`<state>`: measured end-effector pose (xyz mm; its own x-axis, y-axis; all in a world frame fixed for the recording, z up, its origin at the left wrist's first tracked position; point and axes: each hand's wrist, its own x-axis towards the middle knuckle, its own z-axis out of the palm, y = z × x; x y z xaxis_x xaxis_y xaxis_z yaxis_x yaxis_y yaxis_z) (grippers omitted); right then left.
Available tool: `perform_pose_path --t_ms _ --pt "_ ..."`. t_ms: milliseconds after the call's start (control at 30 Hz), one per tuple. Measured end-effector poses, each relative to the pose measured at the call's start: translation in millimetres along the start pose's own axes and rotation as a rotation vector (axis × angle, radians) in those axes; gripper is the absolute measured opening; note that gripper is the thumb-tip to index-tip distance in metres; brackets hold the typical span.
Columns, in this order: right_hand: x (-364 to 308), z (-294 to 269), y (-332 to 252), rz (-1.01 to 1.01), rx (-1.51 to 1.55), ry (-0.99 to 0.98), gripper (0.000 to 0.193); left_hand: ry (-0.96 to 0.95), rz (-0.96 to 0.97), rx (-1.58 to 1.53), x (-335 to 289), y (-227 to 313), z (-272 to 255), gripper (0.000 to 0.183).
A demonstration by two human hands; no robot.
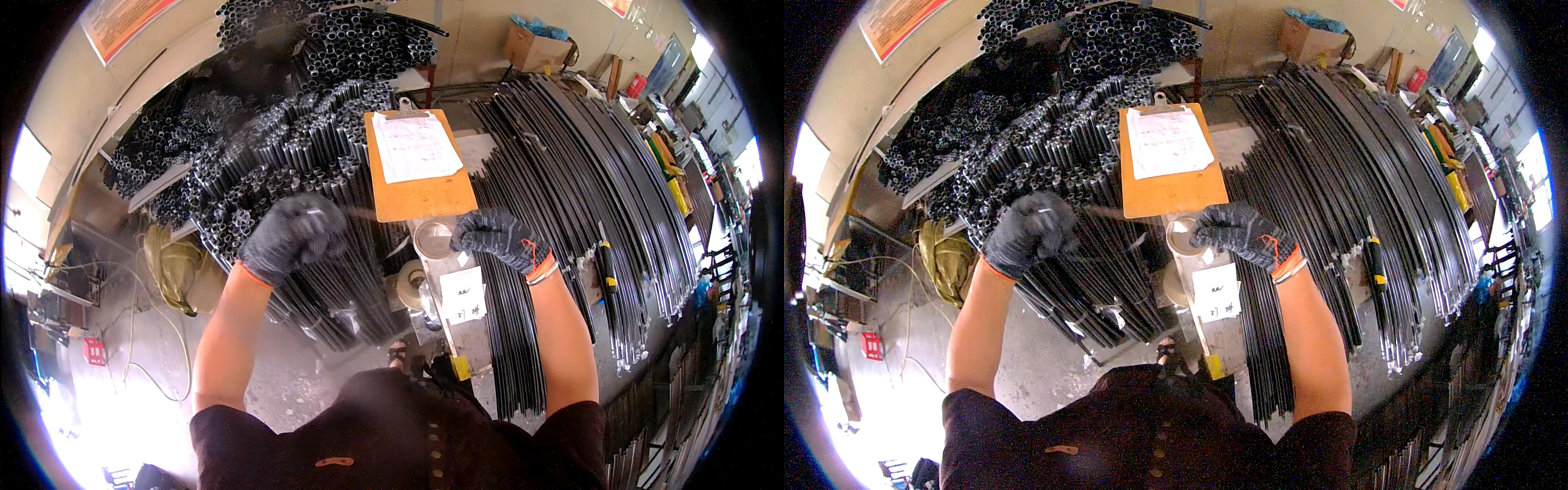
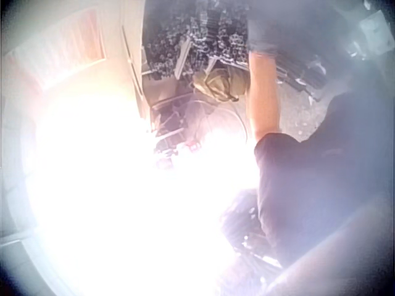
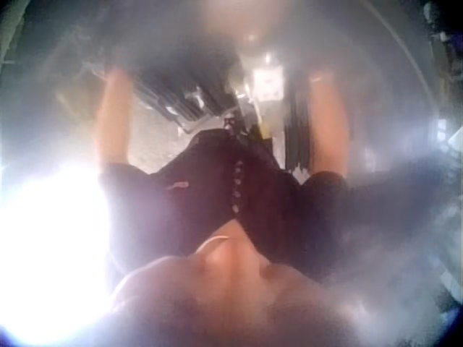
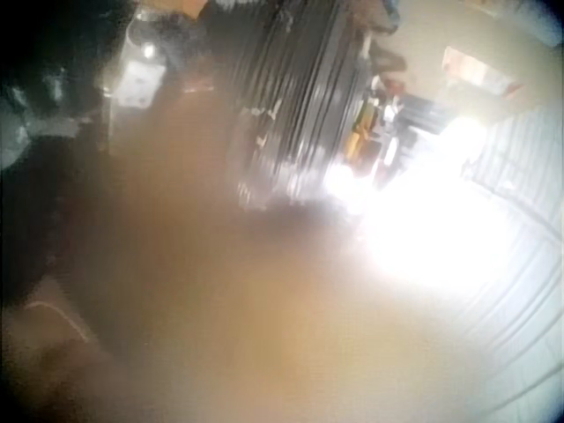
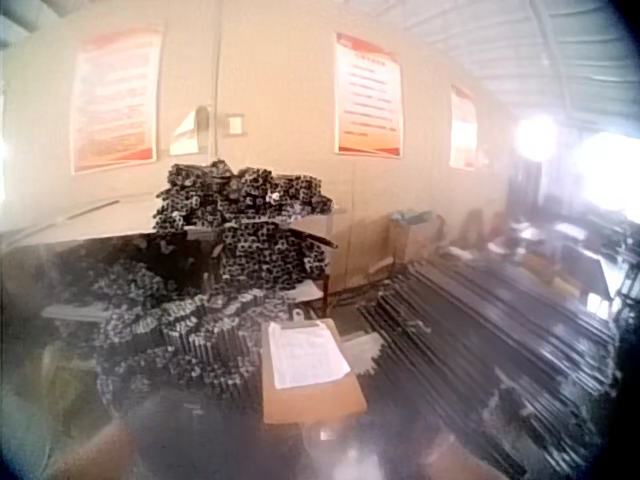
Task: The person uses a cutter to separate bundled metal rods, counts them, and then writes information on a label before taping it to a bundle of rods.
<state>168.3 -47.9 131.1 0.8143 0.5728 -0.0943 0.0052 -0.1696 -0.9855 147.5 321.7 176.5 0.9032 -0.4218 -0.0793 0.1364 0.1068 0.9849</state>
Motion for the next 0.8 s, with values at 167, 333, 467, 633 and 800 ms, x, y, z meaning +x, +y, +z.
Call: perform_pose_path --t_ms 167,333,467,633,800 --pt "-11 -5 29 0.039 0.07 0.093 0.015 0.195 0.503 -0.626 16 -19 3 0.035" --pt "-13 -3 30 0.008 -0.031 0.141 0.021 -0.179 -0.079 -0.334 -24 -20 -54 0.037" --pt "-10 -8 42 0.038 -0.031 0.096 0.018 -0.005 0.212 -0.167 -30 -24 -42 0.039" --pt "-9 -5 53 0.052 0.06 0.1 0.014 0.759 0.379 -0.843 -25 -12 -11 0.025" --pt "-10 -7 54 0.084 0.062 0.091 0.017 0.152 -0.109 -0.214 -75 -37 -59 0.039"
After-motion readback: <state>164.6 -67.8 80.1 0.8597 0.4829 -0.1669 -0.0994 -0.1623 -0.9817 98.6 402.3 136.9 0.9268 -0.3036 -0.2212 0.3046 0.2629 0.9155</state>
